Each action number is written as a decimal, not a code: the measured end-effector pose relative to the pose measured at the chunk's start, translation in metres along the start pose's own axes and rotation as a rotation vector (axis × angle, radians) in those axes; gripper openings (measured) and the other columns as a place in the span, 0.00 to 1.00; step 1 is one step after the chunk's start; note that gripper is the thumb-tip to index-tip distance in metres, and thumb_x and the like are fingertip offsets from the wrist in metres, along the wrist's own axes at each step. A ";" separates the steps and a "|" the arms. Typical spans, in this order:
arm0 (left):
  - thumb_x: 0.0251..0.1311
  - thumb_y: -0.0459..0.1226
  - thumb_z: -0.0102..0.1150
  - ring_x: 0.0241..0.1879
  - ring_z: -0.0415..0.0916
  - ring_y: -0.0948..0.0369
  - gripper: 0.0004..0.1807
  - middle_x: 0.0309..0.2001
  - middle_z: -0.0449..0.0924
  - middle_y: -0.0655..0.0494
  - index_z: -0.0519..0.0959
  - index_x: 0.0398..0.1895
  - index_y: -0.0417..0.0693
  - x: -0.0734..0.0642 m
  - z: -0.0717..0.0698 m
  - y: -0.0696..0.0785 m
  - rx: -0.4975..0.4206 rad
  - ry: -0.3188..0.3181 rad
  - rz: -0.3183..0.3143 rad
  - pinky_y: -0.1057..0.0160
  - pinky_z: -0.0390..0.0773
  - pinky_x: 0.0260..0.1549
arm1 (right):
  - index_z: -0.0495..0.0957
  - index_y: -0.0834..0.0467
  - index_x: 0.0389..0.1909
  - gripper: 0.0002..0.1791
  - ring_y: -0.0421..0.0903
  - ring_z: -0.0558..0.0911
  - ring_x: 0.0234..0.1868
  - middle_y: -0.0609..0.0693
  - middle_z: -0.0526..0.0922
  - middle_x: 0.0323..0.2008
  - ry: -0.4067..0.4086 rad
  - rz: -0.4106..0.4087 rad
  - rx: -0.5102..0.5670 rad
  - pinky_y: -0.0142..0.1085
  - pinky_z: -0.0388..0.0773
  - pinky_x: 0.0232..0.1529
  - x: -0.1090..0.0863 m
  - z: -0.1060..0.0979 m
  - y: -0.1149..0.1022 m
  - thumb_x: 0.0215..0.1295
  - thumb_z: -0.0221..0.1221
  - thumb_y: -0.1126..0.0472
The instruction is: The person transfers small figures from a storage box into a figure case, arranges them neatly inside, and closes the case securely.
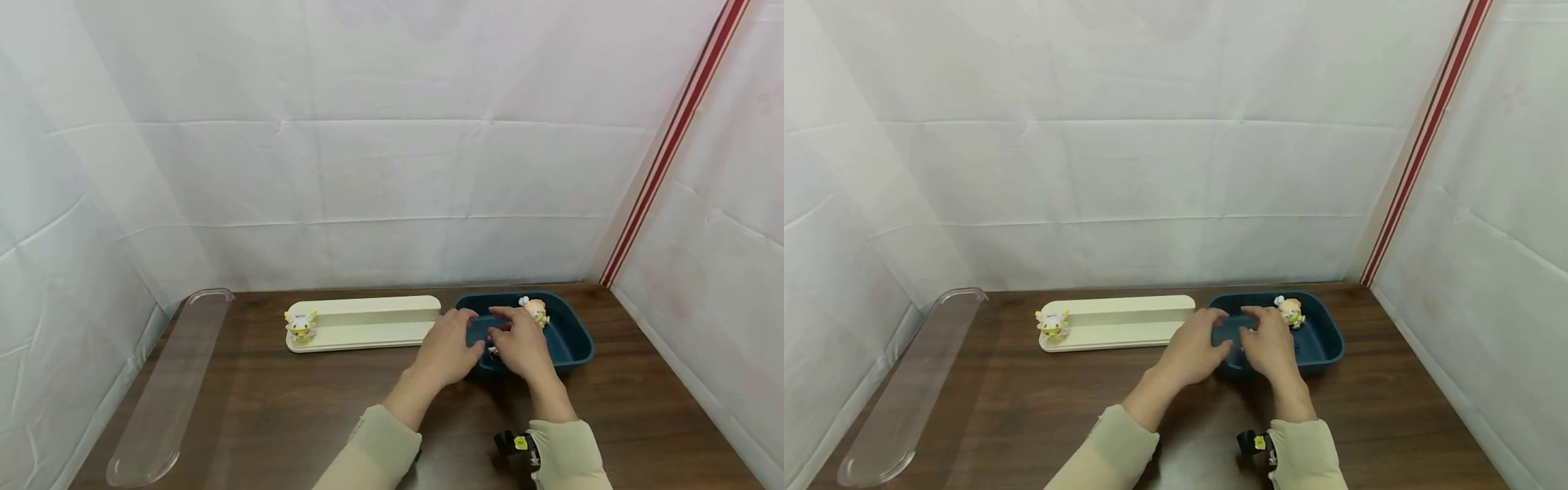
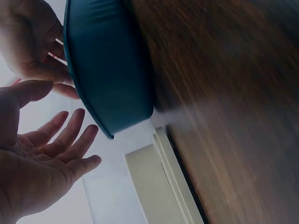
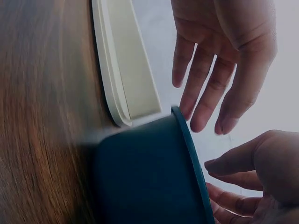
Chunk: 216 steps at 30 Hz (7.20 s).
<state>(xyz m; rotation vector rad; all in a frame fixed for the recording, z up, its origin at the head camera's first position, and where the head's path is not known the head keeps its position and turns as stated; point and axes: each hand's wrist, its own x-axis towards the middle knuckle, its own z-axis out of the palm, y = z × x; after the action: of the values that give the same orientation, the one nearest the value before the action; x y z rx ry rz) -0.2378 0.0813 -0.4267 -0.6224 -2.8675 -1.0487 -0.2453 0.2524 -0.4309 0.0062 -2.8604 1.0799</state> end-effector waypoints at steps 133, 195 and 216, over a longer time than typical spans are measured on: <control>0.60 0.34 0.74 0.47 0.86 0.60 0.26 0.45 0.84 0.57 0.76 0.60 0.54 0.027 0.013 -0.017 -0.255 0.245 -0.008 0.63 0.84 0.48 | 0.88 0.56 0.53 0.14 0.52 0.87 0.52 0.55 0.82 0.50 0.233 -0.133 0.285 0.17 0.78 0.45 0.009 -0.009 -0.004 0.67 0.68 0.64; 0.67 0.45 0.68 0.44 0.86 0.59 0.17 0.44 0.88 0.57 0.79 0.56 0.55 0.017 -0.009 -0.040 -0.105 0.318 -0.039 0.63 0.83 0.40 | 0.88 0.56 0.53 0.14 0.51 0.85 0.51 0.52 0.83 0.49 0.204 -0.285 0.232 0.51 0.85 0.53 0.026 0.023 -0.016 0.66 0.69 0.65; 0.60 0.37 0.74 0.40 0.87 0.57 0.18 0.41 0.90 0.51 0.83 0.53 0.46 0.003 -0.022 -0.063 -0.152 0.406 -0.120 0.61 0.84 0.39 | 0.89 0.56 0.49 0.13 0.51 0.88 0.51 0.52 0.85 0.47 0.235 -0.290 0.288 0.50 0.86 0.49 0.028 0.066 -0.039 0.64 0.71 0.65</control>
<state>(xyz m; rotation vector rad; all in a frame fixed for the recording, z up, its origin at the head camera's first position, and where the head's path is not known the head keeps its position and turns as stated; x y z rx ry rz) -0.2666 0.0251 -0.4480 -0.2091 -2.5137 -1.2504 -0.2769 0.1803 -0.4523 0.2831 -2.3852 1.3153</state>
